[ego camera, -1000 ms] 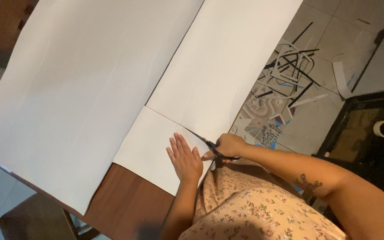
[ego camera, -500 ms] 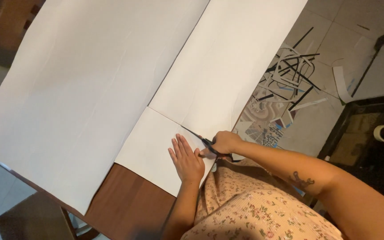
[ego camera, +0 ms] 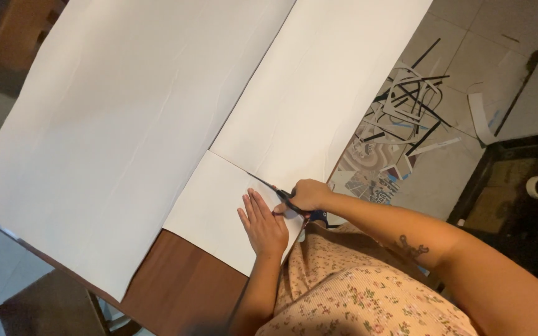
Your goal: Cutting large sheets of sublimation paper into smaller pieces using scissors and a template.
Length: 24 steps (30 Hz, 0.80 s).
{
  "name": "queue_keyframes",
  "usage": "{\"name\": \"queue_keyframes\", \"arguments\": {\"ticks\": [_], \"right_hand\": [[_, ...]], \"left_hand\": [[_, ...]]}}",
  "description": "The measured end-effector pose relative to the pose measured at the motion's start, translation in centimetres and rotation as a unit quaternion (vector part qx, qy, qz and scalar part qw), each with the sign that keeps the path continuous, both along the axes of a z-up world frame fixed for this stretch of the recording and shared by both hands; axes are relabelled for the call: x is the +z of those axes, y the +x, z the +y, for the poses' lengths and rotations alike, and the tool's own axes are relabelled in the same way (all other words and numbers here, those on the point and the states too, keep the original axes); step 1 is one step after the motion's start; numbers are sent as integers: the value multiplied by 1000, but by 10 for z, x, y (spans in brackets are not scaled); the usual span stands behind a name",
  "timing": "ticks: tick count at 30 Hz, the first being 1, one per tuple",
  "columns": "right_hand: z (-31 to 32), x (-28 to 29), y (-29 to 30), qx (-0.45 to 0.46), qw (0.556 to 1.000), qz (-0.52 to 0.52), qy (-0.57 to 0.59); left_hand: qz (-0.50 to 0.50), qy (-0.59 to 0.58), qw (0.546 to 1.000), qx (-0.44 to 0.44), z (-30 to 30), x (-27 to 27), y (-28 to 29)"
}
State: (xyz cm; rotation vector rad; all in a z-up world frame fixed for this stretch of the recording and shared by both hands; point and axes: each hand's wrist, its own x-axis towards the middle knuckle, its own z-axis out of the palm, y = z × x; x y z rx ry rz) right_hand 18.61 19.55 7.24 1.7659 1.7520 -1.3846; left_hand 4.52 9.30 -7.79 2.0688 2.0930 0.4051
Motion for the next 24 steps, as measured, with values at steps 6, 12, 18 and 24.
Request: {"name": "queue_keyframes", "arguments": {"ticks": [6, 12, 18, 24], "right_hand": [[2, -9, -1, 0, 1000, -8, -2], [14, 1, -10, 7, 1000, 5, -14], [17, -23, -9, -1, 999, 32, -13], [25, -15, -15, -19, 999, 46, -23]], "left_hand": [[4, -8, 1000, -3, -1, -1, 0], [5, -37, 999, -1, 1, -2, -1], [4, -39, 999, -4, 0, -1, 0], [2, -51, 999, 1, 1, 6, 2]]}}
